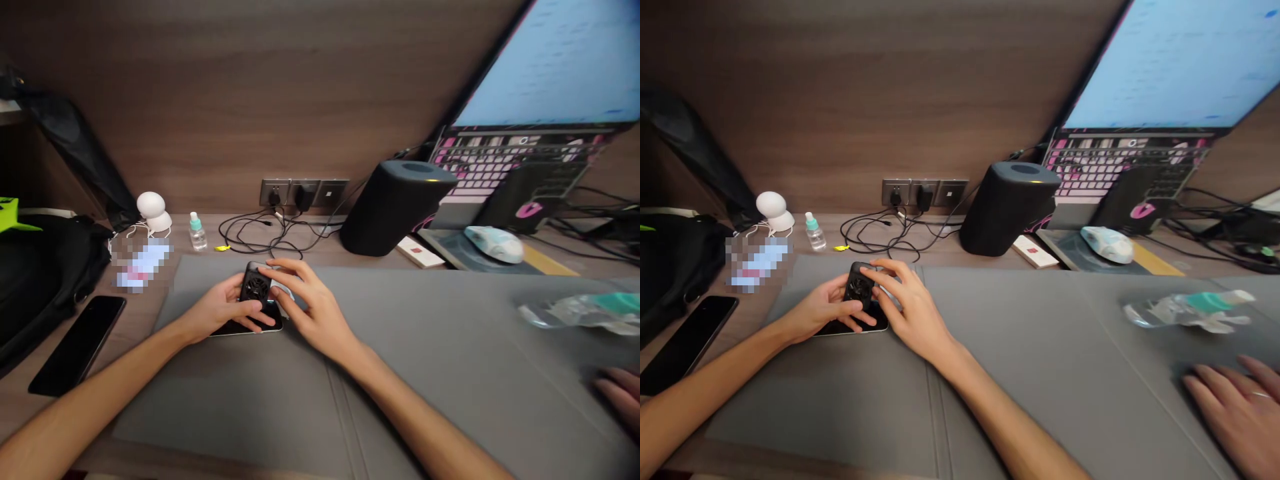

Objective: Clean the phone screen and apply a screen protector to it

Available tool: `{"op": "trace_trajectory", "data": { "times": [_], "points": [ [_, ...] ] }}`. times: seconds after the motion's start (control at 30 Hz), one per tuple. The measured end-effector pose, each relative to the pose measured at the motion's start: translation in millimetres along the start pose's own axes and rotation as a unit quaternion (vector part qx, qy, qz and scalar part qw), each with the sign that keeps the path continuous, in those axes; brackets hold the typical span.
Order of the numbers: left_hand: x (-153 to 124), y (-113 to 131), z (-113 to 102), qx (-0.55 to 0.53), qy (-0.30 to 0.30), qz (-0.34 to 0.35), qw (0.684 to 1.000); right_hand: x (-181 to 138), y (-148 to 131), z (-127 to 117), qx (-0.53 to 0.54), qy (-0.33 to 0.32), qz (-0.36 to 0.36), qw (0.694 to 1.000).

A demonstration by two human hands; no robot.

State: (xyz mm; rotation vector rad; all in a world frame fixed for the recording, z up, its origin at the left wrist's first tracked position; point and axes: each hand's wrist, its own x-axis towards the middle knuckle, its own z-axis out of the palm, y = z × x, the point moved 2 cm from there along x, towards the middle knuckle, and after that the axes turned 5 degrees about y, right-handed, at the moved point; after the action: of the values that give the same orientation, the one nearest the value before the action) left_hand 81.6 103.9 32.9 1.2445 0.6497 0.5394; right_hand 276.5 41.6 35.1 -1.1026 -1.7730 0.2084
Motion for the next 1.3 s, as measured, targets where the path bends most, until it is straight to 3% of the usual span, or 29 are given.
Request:
{"op": "trace_trajectory", "data": {
  "times": [0.33,0.7,0.9,1.3],
  "points": [
    [-1,1,1,0.001,-0.014,-0.007,1.0,1,2,-4,0.004,-0.009,0.011,1.0],
    [-2,1,-3,-0.016,-0.041,-0.01,0.999,3,-3,-6,0.004,-0.002,-0.024,1.0],
    [-3,0,-5,0.021,-0.025,-0.011,0.999,2,-10,-6,-0.01,0.004,-0.063,0.998],
    [-3,2,-7,0.073,-0.006,-0.023,0.997,5,-2,-9,0.019,0.007,-0.042,0.999]
  ]
}}
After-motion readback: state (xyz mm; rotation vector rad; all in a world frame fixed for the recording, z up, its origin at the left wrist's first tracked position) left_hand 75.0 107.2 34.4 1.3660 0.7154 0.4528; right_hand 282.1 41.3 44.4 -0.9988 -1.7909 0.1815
